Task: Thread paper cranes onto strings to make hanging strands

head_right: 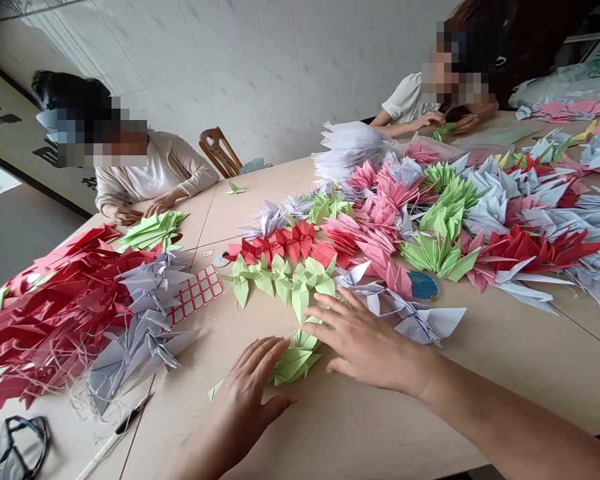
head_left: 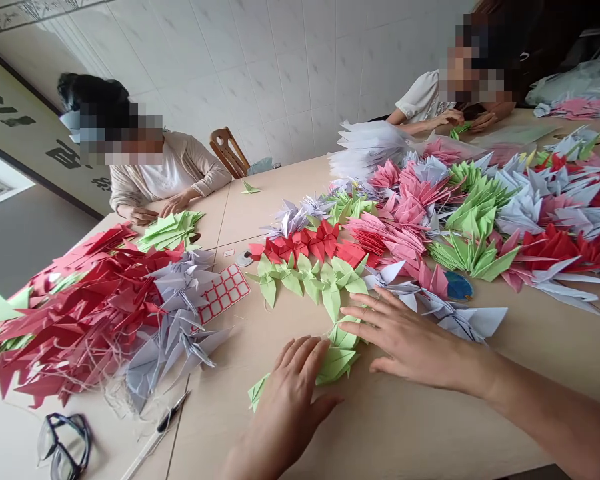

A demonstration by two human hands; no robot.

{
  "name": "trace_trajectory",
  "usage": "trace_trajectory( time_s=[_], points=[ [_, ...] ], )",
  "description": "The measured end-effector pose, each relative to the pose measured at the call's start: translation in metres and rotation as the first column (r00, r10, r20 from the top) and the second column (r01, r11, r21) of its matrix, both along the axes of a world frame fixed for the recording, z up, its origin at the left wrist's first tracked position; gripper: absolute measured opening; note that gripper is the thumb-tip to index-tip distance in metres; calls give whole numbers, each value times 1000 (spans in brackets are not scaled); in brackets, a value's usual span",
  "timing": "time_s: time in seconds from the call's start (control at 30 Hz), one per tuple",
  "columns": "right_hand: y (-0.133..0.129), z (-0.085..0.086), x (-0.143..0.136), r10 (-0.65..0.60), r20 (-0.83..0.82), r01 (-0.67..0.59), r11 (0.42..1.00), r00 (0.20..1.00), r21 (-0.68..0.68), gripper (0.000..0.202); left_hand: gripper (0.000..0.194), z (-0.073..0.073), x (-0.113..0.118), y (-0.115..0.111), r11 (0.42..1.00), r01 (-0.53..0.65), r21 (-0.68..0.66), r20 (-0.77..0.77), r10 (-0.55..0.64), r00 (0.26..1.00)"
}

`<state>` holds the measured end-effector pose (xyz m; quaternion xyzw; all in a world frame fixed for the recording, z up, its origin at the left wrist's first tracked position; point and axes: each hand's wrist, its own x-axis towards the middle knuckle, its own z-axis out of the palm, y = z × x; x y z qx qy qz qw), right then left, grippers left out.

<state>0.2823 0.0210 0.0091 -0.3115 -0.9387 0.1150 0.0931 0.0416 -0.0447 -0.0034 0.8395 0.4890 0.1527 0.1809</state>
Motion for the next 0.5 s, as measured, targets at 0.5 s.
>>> trace_trajectory(
  time_s=[0.5],
  points=[
    [2, -5, -15, -36, -89, 30, 998, 995, -58, 22, 48, -6, -6, 2, 951, -189, -246, 180, 236, 955]
  ],
)
